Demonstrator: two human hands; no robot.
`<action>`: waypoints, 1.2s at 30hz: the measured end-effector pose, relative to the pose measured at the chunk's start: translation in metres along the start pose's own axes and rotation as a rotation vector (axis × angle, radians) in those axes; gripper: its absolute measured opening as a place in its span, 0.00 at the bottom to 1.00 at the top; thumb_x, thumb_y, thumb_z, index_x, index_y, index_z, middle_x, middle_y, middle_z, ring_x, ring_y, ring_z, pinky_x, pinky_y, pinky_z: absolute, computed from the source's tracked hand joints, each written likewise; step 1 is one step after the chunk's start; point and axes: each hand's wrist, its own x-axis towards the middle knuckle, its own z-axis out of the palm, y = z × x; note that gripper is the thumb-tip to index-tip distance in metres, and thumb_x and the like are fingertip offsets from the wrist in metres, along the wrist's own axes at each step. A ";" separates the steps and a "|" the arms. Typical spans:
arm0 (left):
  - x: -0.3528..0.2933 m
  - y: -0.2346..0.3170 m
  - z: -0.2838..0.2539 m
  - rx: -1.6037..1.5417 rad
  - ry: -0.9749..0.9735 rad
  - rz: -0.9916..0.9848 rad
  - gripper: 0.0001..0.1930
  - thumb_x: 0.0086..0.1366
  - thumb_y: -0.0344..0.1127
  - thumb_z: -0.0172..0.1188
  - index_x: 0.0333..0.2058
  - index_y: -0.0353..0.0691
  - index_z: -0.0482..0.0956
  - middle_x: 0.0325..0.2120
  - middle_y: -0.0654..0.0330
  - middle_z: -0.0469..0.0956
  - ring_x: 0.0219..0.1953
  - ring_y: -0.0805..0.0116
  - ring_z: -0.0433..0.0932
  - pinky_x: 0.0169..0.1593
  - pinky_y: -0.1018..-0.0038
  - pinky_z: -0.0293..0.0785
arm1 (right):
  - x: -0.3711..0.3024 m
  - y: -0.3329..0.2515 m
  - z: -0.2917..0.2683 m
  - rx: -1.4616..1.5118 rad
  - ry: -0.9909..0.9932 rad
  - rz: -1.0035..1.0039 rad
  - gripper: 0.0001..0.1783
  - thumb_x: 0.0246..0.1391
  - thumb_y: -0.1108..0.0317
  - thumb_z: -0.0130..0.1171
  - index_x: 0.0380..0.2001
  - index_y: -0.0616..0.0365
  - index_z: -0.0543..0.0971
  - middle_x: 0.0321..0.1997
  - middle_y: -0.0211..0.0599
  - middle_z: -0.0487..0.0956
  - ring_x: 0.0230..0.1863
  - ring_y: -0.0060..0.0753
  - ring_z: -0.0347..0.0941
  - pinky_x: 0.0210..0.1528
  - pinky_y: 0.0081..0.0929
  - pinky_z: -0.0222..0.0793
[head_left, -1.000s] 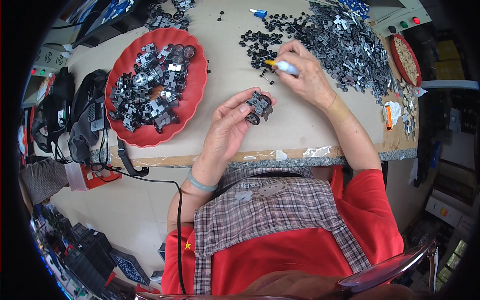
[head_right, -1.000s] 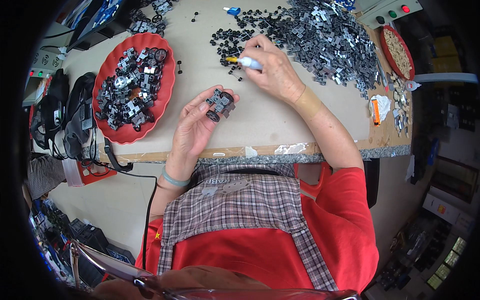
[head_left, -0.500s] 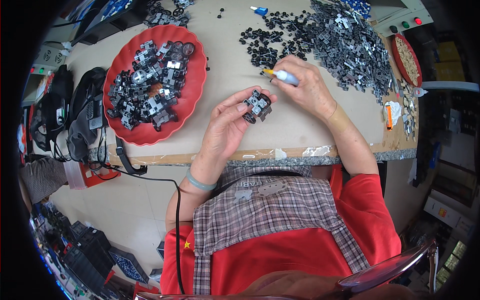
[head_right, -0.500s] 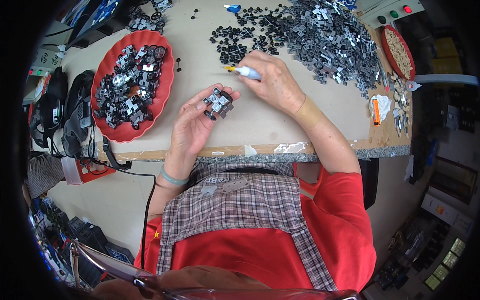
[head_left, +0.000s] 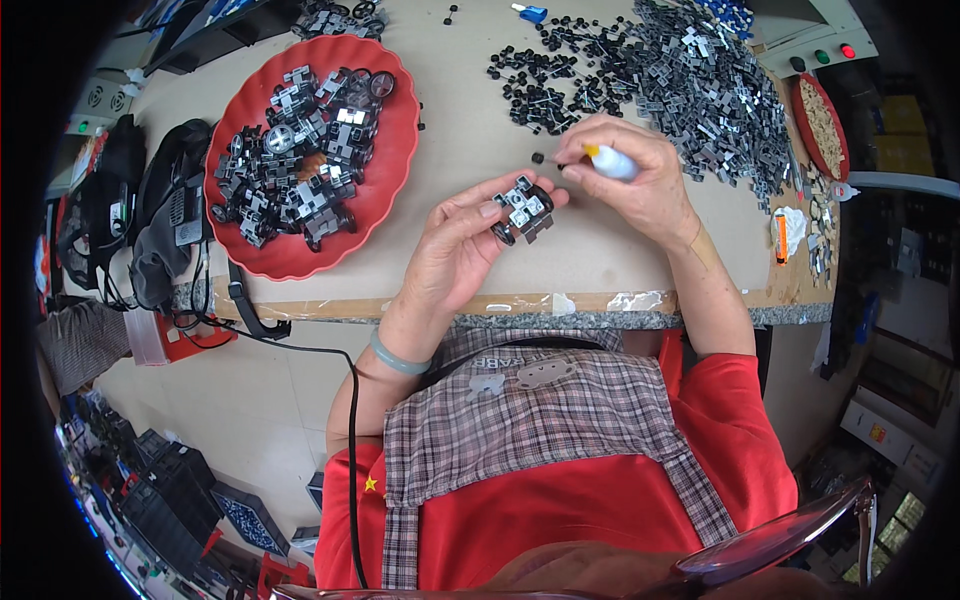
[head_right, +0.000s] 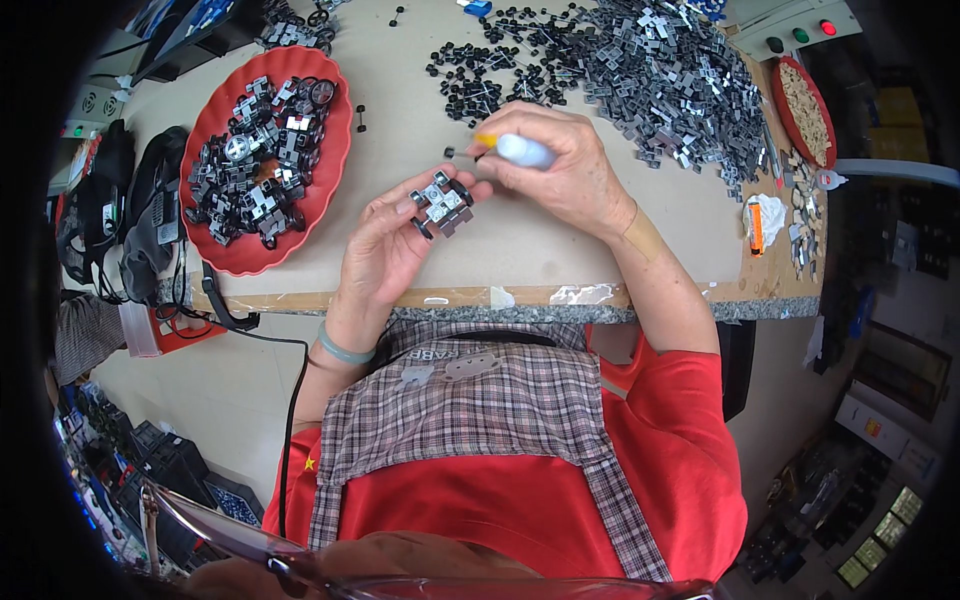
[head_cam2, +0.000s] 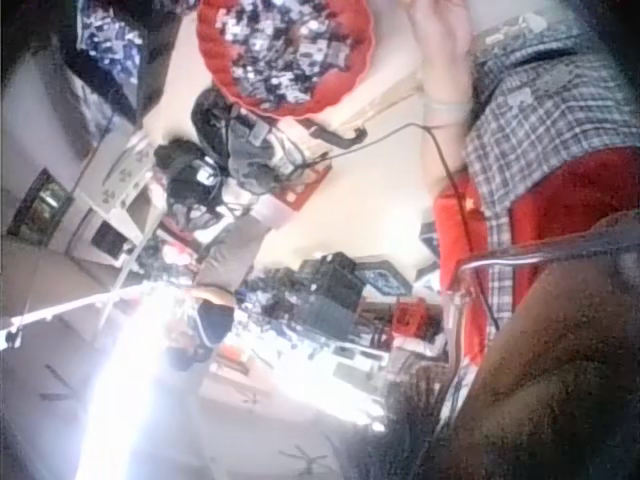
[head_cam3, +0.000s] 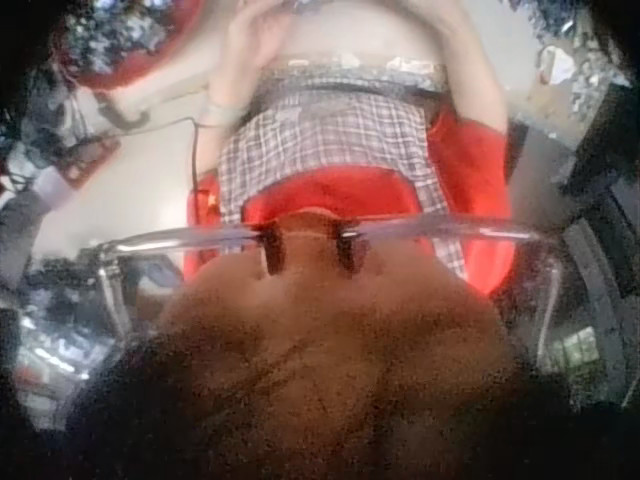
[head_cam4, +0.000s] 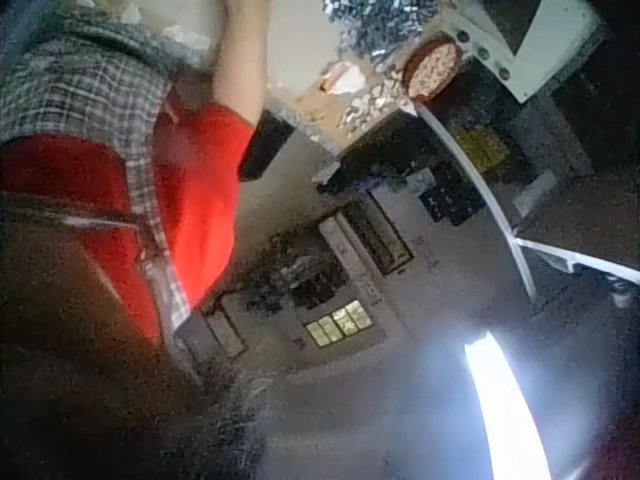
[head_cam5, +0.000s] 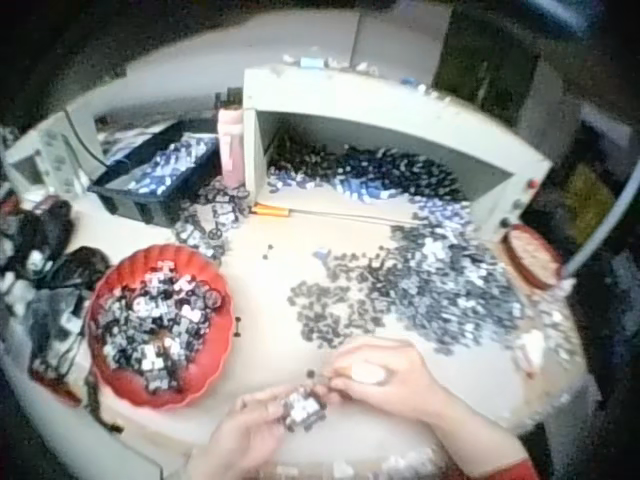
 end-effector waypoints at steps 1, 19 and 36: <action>-0.001 -0.001 -0.001 -0.001 0.019 -0.030 0.21 0.62 0.31 0.51 0.51 0.23 0.67 0.47 0.43 0.73 0.52 0.53 0.72 0.56 0.66 0.69 | 0.001 -0.004 0.000 0.002 -0.002 0.002 0.13 0.38 0.78 0.64 0.33 0.59 0.79 0.32 0.35 0.79 0.34 0.32 0.77 0.37 0.25 0.73; -0.004 -0.002 -0.009 -0.034 0.020 -0.078 0.16 0.62 0.30 0.55 0.46 0.26 0.73 0.39 0.52 0.77 0.43 0.68 0.77 0.50 0.71 0.74 | 0.001 -0.030 0.004 -0.177 -0.257 -0.134 0.18 0.33 0.79 0.65 0.34 0.53 0.81 0.35 0.29 0.72 0.26 0.25 0.71 0.27 0.21 0.70; -0.002 -0.005 -0.005 0.055 0.060 -0.070 0.15 0.61 0.30 0.56 0.46 0.28 0.74 0.37 0.55 0.78 0.41 0.71 0.77 0.47 0.75 0.73 | -0.009 -0.006 0.012 0.012 -0.061 -0.039 0.08 0.41 0.76 0.65 0.28 0.59 0.80 0.29 0.34 0.78 0.30 0.30 0.75 0.32 0.24 0.70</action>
